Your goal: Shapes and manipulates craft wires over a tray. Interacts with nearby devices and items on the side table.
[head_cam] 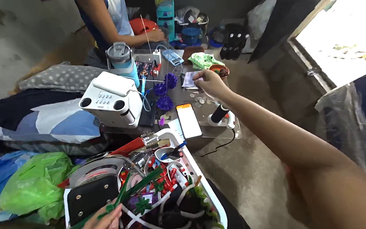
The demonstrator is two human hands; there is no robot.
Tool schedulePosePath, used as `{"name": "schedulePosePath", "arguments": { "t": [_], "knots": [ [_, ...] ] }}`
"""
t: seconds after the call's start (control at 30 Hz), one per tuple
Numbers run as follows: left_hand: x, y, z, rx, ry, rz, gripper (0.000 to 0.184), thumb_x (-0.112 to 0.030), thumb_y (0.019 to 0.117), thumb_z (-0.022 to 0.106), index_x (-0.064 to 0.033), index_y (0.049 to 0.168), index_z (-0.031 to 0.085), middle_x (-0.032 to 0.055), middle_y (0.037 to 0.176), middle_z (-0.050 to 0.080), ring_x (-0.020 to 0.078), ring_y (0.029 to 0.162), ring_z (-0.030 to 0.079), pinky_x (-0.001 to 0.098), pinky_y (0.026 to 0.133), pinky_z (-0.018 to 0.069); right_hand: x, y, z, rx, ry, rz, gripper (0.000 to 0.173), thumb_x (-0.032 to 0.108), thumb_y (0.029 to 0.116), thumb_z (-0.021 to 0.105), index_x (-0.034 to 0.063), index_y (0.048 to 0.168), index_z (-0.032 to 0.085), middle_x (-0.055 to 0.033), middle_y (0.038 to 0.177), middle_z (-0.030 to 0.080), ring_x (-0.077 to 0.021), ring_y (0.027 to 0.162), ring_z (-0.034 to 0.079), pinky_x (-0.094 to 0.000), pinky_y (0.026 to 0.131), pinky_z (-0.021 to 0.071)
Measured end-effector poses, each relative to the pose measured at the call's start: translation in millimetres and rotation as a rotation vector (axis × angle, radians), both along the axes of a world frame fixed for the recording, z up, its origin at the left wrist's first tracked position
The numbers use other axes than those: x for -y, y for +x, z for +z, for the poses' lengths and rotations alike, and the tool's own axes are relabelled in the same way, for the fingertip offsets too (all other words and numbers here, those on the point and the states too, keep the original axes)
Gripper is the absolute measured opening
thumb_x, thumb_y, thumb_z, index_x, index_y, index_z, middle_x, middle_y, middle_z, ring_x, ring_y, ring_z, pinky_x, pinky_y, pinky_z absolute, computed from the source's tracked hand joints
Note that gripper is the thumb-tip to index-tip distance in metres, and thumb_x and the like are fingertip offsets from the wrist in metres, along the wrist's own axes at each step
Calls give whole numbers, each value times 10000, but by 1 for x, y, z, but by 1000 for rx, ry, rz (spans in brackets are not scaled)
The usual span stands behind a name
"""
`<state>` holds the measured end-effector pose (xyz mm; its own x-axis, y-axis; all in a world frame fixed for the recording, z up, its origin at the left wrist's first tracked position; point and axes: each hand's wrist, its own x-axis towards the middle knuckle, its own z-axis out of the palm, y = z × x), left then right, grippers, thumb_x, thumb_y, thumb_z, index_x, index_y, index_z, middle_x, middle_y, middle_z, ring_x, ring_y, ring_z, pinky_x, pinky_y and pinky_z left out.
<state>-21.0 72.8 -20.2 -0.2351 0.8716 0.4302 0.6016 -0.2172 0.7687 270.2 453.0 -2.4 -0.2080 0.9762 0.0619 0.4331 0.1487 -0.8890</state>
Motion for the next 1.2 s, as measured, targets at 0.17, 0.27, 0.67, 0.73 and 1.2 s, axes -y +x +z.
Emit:
{"name": "schedulePosePath", "arguments": {
  "t": [0.17,0.27,0.67,0.73,1.2],
  "knots": [
    [-1,1,-2,33,1,7,169,-50,1015,592,15,1102,722,68,1152,697,29,1038,656,213,905,559,18,-9,-4,207,96,168,294,-13,921,660,-3,1213,627,-250,1248,577,-361,1058,627,-518,880,552],
    [-2,1,0,28,-2,13,165,-56,1018,593,-22,1102,730,30,1158,700,9,1046,655,202,909,559,29,-20,-16,295,101,287,355,-53,886,658,-5,1237,648,-269,1258,591,-412,1159,590,-569,958,502],
    [-1,-4,2,21,-13,36,170,-90,1022,605,-92,1128,737,-37,1172,698,-5,1061,651,197,923,556,37,-89,-77,344,61,417,331,-95,879,634,-40,1205,654,-288,1217,591,-416,1118,611,-525,946,519],
    [-1,-4,1,21,-3,36,169,-69,1020,596,-48,1118,732,2,1152,701,11,1043,656,208,912,560,38,-97,-78,370,27,391,359,-95,872,654,-40,1227,648,-301,1245,580,-434,1149,598,-542,967,511],
    [5,-10,-1,14,10,47,169,-52,1021,585,0,1110,718,48,1155,699,30,1053,656,226,927,557,36,-68,-56,313,36,285,394,-77,891,641,-45,1283,610,-301,1275,583,-450,1197,577,-578,1000,487]
  ]
}}
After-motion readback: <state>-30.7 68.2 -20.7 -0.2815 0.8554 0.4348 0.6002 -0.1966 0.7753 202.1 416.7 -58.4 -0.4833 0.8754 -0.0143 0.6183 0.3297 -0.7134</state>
